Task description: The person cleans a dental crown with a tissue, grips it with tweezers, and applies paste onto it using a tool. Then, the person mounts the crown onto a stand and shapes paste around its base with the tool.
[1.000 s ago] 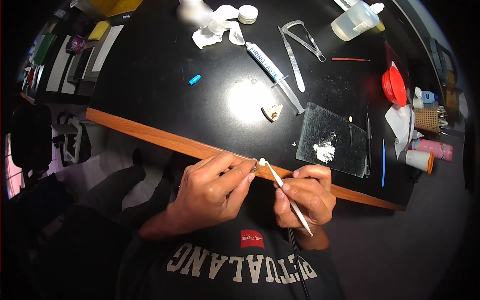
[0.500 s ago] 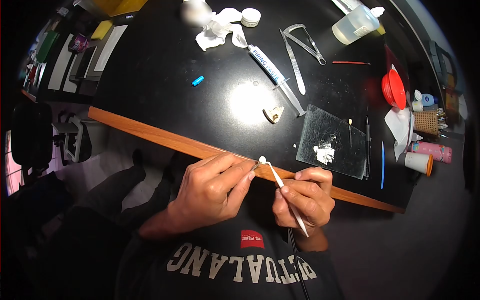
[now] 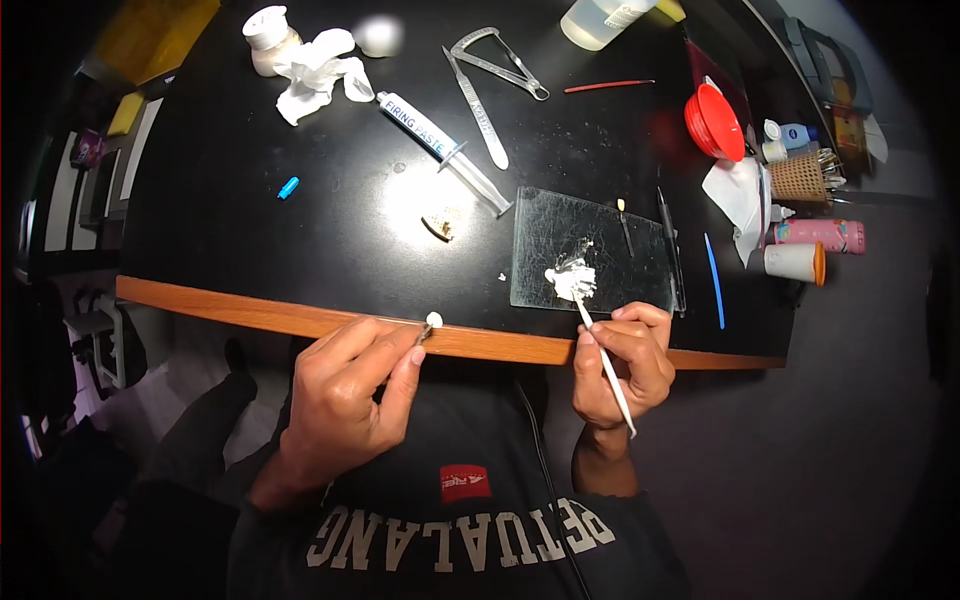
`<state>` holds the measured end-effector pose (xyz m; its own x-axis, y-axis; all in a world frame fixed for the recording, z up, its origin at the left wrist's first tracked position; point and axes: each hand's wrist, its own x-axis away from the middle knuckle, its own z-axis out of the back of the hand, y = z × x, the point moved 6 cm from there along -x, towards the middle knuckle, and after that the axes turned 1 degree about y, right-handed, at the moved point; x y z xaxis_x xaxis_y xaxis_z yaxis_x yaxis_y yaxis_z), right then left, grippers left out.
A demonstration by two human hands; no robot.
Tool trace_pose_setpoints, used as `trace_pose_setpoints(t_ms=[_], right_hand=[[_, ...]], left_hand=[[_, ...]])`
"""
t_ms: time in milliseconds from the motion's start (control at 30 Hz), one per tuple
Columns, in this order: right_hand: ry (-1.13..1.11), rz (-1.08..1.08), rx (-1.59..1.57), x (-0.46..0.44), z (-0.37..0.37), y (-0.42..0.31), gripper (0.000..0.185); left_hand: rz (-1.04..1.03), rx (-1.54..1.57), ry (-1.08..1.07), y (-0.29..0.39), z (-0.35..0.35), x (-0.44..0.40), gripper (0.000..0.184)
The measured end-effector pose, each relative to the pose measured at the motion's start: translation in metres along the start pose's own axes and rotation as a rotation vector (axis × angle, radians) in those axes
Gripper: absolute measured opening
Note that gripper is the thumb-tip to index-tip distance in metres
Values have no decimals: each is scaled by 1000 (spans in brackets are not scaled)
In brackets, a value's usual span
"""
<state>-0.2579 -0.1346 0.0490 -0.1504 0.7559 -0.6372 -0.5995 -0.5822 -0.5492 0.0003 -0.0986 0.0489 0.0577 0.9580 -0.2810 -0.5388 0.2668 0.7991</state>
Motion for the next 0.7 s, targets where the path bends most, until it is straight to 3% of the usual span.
trace_pose_setpoints(t_ms=[200, 400, 700], right_hand=[[-29, -1, -36, -2, -1, -9, 18], [-214, 106, -389, -7, -34, -45, 21], [-237, 147, -394, -8, -51, -50, 26]], left_hand=[[-13, 19, 19, -4, 1, 2, 15], [21, 101, -4, -9, 2, 3, 14], [7, 113, 12, -11, 2, 4, 14]])
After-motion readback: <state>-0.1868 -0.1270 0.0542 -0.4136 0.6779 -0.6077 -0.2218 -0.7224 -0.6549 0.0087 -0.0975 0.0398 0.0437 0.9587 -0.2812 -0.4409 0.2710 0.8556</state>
